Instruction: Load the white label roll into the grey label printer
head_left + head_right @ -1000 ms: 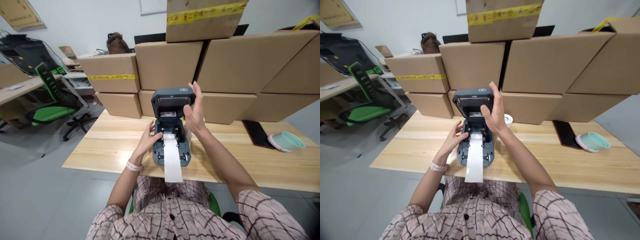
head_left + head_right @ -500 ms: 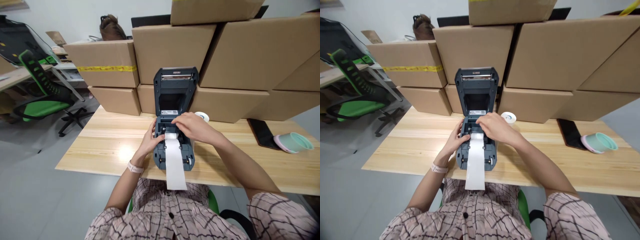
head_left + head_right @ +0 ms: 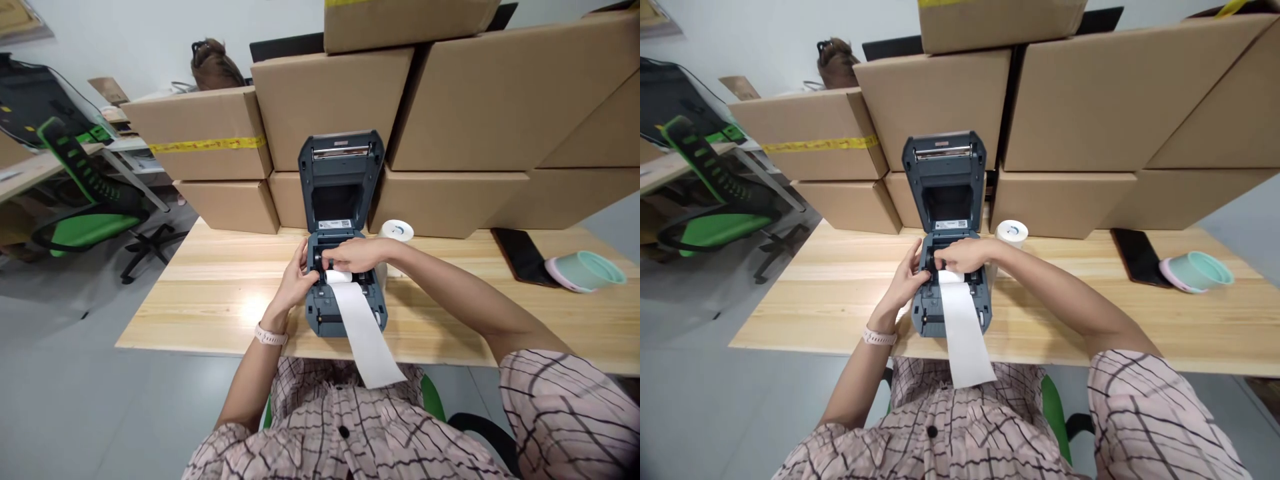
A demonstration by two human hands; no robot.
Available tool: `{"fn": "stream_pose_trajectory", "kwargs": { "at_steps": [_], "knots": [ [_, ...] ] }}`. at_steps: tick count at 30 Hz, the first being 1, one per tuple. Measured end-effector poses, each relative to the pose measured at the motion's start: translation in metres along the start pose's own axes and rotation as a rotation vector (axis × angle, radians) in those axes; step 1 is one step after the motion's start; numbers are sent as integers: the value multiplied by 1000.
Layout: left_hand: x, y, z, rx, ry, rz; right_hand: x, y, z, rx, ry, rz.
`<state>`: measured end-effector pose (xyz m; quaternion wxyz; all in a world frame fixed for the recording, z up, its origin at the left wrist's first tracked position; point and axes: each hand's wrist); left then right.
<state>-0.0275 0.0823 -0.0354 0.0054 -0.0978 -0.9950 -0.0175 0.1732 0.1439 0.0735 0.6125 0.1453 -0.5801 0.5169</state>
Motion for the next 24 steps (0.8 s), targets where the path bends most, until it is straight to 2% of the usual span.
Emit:
{"fn": "stream_pose_trajectory", "kwargs": {
  "at_steps": [8,11,14,16,19,22,24],
  "knots": [
    [-1,0,-2,1,-18,-7,12,-3,-3,224,188,67],
    [-2,-2,-4,8,-25,-10,12,-37,-8,349,368,-77],
    [-4,-4,-8,22,-30,-27,-8,-102,-22,409,555,-303],
    [-4,-5,-11,10,-22,-31,-34,-145,-35,356,680,-413],
    [-5,-5,-13,-13,-19,-26,-80,-184,-58,79,823,-566],
    [-5,-3,-14,11,-31,-26,-113,-185,-80,-201,873,-646],
    [-6,-3,-15,30,-30,-33,-124,-176,-93,-273,916,-626]
  ]
}}
Point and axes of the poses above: each hand's wrist, its own y-axis towards the middle knuckle, its own x-axis out of the back of the hand, z = x × y, and after that the axes turned 3 degrees about x, right-handed
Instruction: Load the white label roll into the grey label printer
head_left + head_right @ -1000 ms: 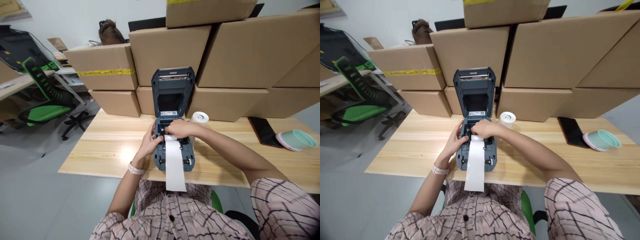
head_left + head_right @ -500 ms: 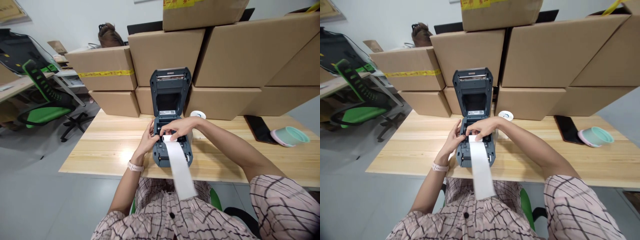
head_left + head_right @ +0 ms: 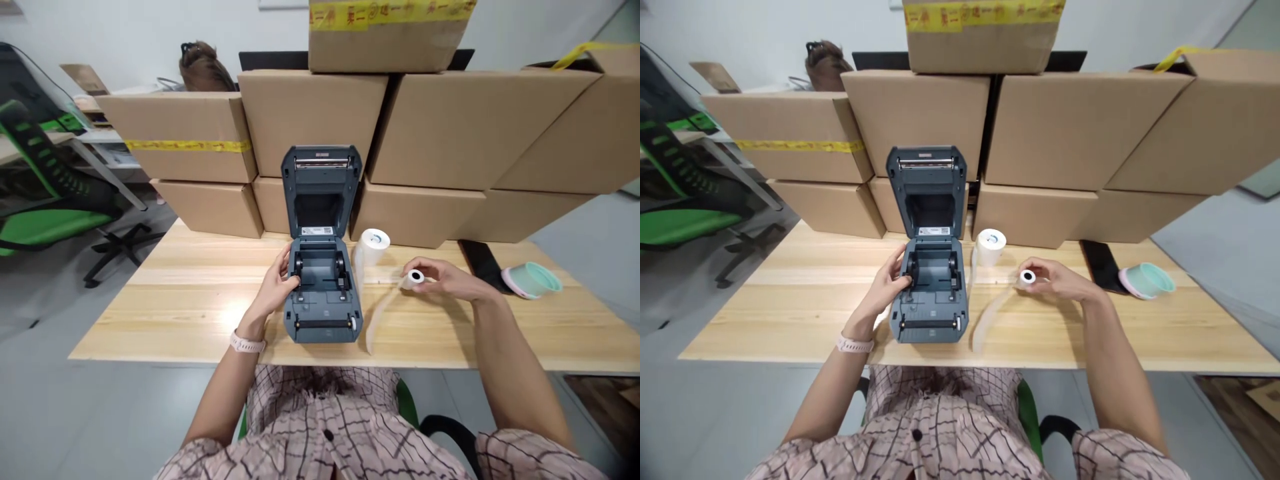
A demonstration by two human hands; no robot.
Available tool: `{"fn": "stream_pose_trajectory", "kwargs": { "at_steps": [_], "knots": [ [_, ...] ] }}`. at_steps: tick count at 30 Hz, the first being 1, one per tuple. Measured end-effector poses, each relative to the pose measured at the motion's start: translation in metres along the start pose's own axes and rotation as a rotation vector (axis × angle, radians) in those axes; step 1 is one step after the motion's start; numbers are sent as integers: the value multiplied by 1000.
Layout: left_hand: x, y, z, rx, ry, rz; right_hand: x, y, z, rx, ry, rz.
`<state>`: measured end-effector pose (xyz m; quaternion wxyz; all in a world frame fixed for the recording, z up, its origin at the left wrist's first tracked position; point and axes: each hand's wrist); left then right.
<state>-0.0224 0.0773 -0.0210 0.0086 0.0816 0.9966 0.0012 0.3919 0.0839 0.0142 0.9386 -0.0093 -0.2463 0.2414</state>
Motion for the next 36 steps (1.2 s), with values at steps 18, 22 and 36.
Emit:
{"fn": "stream_pose_trajectory", "kwargs": {
  "at_steps": [18,22,36],
  "knots": [
    [0,-2,-1,-38,1,39,-4,116,19,73,64,23],
    [0,-3,-3,-43,0,47,-3,101,49,205,223,36],
    [3,-4,-1,6,-7,69,-96,114,186,367,-712,372]
  ]
}}
Point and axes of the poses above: each hand's wrist, its own y-axis towards the middle knuckle, its own x-axis out of the back of the hand, z = x × y, and after that the axes turned 3 degrees about x, right-handed
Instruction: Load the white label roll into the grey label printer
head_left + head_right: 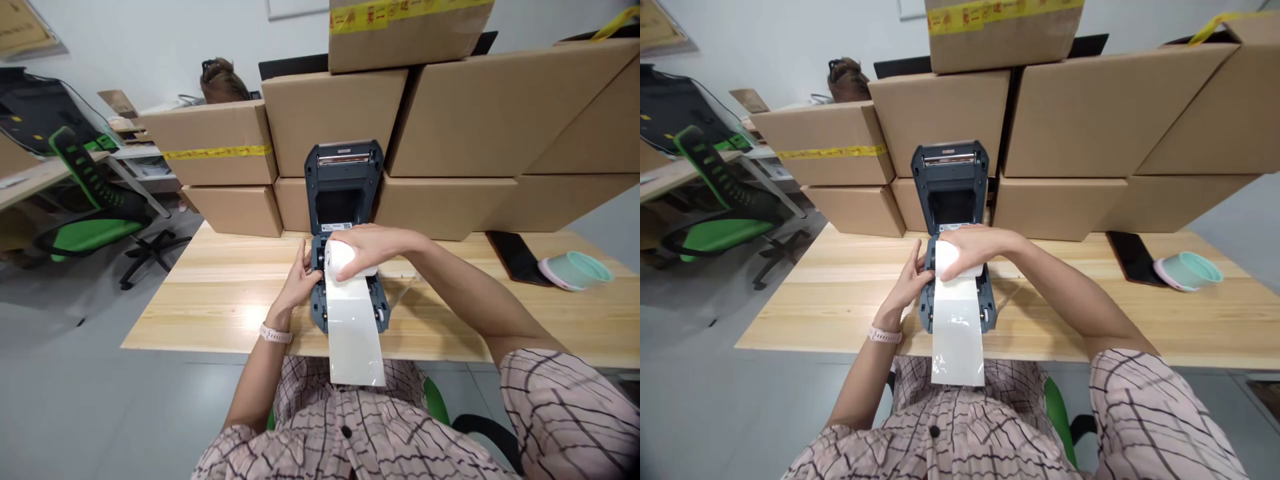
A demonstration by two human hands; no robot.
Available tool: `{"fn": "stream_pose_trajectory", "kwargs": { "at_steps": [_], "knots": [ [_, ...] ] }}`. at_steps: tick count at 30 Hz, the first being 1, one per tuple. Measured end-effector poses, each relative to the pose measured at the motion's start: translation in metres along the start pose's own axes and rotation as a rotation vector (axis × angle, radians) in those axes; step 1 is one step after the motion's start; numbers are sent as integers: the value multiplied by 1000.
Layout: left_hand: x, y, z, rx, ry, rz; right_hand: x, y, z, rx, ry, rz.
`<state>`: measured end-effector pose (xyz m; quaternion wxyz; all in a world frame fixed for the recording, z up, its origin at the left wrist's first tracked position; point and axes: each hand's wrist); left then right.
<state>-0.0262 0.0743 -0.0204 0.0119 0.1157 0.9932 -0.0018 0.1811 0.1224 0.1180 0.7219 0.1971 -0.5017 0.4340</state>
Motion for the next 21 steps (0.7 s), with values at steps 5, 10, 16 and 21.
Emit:
{"fn": "stream_pose_trajectory", "kwargs": {
  "at_steps": [5,10,16,21],
  "knots": [
    [2,0,-2,0,-11,23,-5,5,-8,-7,107,4],
    [4,1,1,-14,14,42,-10,14,-18,27,79,111],
    [6,2,4,4,23,34,-22,30,-22,-53,-37,199],
    [7,3,7,2,10,31,-32,33,-25,-87,-60,212]
  ]
}}
Point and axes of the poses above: each hand's wrist, its own y-axis towards the middle knuckle, its own x-axis out of the back of the hand, z = x × y, and after that the axes turned 3 degrees about x, right-handed
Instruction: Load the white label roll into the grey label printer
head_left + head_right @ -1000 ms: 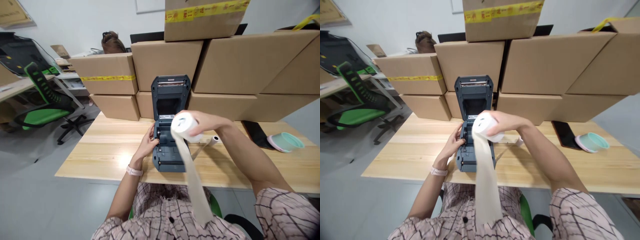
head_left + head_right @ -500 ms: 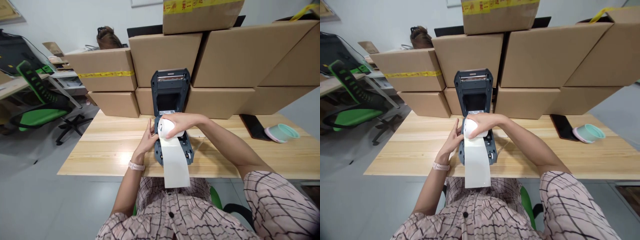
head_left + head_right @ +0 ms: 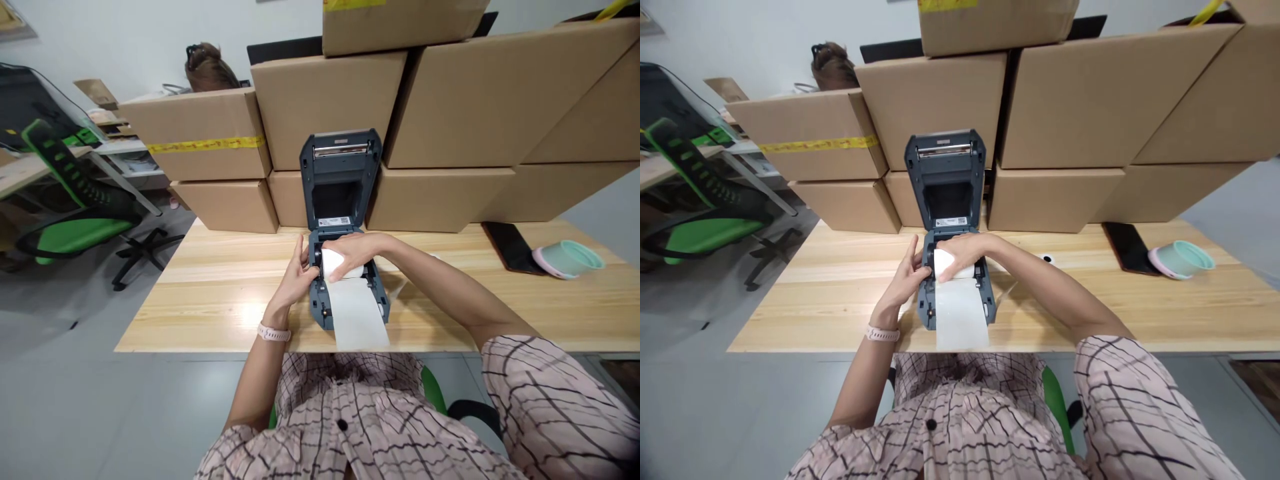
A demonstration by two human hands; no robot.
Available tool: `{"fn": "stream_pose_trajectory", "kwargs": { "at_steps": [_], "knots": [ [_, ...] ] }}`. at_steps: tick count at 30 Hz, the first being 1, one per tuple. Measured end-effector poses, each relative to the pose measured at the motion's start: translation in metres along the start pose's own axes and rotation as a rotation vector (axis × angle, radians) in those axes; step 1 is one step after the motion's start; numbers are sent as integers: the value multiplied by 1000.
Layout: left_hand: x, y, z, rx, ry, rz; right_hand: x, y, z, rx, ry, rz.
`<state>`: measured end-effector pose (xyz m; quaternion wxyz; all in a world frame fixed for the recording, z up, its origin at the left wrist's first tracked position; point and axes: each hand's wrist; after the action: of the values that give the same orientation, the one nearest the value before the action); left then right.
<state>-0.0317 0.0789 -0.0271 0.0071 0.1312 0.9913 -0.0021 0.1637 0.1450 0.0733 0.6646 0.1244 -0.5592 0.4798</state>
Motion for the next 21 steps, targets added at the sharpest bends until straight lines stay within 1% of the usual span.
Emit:
{"fn": "stream_pose_trajectory", "kwargs": {
  "at_steps": [1,2,4,6,7,9,10,13,15,18,21],
  "knots": [
    [0,0,1,-4,2,-3,-3,-4,2,-5,-20,-24],
    [0,0,1,-9,4,-6,-7,-9,6,-3,-48,-79],
    [0,0,2,-22,7,-4,-21,-26,17,29,-117,-252],
    [-1,0,1,-36,3,4,-41,-47,31,104,-153,-415],
    [-1,0,1,-42,0,5,-53,-58,38,143,-139,-457],
    [-2,0,1,-45,2,-1,-78,-76,49,186,-79,-488],
    [-2,-1,1,-44,7,-8,-89,-83,54,184,-55,-499],
    [-3,0,3,-46,17,-22,-114,-89,62,129,-51,-538],
    [-3,1,4,-65,18,-25,-122,-86,64,118,-81,-560],
    [-3,3,2,-90,20,-30,-127,-77,64,119,-116,-590],
    [-8,-3,-5,-79,38,-70,-135,-74,67,124,-139,-608]
  ]
}}
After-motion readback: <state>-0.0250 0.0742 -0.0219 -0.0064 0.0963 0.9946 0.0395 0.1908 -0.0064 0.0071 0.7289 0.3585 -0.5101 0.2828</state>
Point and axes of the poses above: each hand's wrist, its own y-axis towards the middle knuckle, its own x-axis out of the back of the hand, z = x × y, and after that the axes turned 3 degrees about x, right-handed
